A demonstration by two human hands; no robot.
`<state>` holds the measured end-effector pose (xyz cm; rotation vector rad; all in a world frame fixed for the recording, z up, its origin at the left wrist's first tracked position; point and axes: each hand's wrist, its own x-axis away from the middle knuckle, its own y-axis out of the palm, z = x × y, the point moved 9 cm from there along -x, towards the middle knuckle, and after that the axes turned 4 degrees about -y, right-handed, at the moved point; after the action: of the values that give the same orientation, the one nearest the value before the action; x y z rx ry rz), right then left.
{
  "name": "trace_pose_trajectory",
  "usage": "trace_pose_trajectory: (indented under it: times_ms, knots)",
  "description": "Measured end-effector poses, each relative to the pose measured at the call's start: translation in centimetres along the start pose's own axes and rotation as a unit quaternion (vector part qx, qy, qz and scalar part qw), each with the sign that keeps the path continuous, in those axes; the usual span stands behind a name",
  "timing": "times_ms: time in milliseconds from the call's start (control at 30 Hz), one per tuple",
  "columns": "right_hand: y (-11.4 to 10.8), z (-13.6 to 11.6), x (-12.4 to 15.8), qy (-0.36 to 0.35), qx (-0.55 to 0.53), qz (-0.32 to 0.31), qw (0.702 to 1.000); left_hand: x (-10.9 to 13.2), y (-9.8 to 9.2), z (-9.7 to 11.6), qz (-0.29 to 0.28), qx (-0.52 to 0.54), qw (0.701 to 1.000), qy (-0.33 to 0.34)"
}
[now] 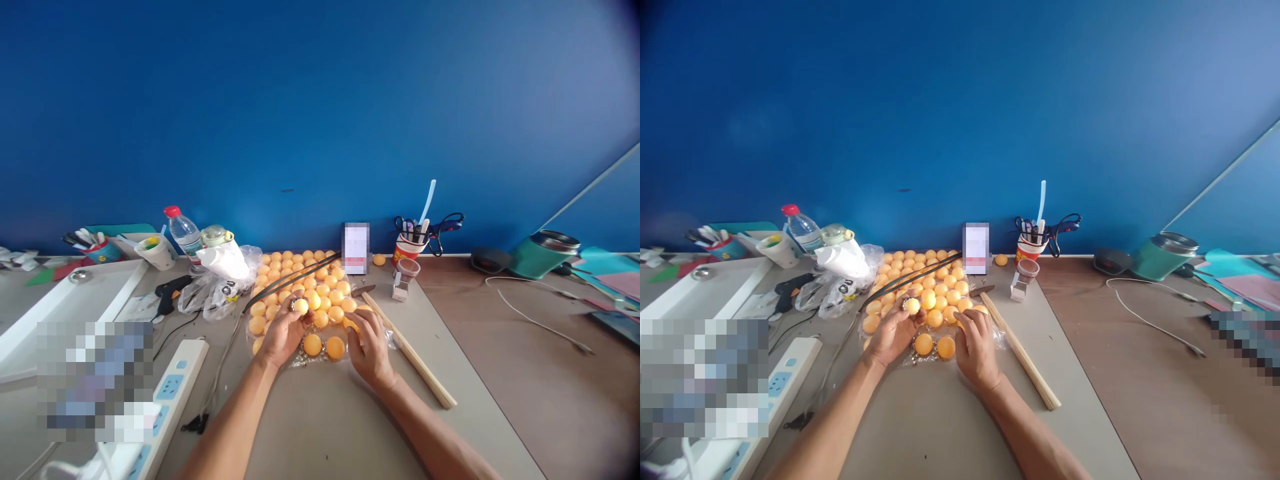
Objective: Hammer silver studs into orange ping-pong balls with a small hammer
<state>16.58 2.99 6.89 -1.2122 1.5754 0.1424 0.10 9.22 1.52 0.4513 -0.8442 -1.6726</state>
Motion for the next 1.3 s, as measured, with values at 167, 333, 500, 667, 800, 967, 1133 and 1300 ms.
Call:
trace_pose_trajectory:
  times_ms: [167,333,500,667,800,967,1133,1300]
  knots:
    - [0.9,-0.6,0.2,-0.005,-0.022,-0.025,0.999,0.3,0.7,-0.5,-0.006,-0.043,0.999,-0.014]
    - [1.8,-1.3,0.3,-0.021,-0.043,-0.042,0.998,0.5,1.1,-0.7,-0.036,-0.069,0.997,-0.025]
    - [2.0,-1.6,0.3,-0.023,-0.054,-0.044,0.997,0.7,1.0,-0.8,-0.046,-0.080,0.995,-0.034]
    - [2.3,-2.4,0.4,-0.039,-0.058,-0.062,0.996,0.8,1.2,-1.0,-0.062,-0.084,0.994,-0.031]
    - [2.7,-3.1,0.3,-0.058,-0.056,-0.086,0.993,0.8,1.3,-1.3,-0.063,-0.096,0.993,-0.039]
    - [3.4,-3.4,0.2,-0.067,-0.035,-0.113,0.991,0.6,0.9,-1.3,-0.055,-0.086,0.994,-0.026]
    - [3.6,-2.7,0.0,-0.045,-0.037,-0.121,0.991,0.5,0.1,-1.9,-0.047,-0.101,0.993,-0.034]
    - [3.8,-2.1,0.1,-0.029,-0.027,-0.134,0.990,0.4,-0.5,-2.0,-0.046,-0.163,0.985,-0.023]
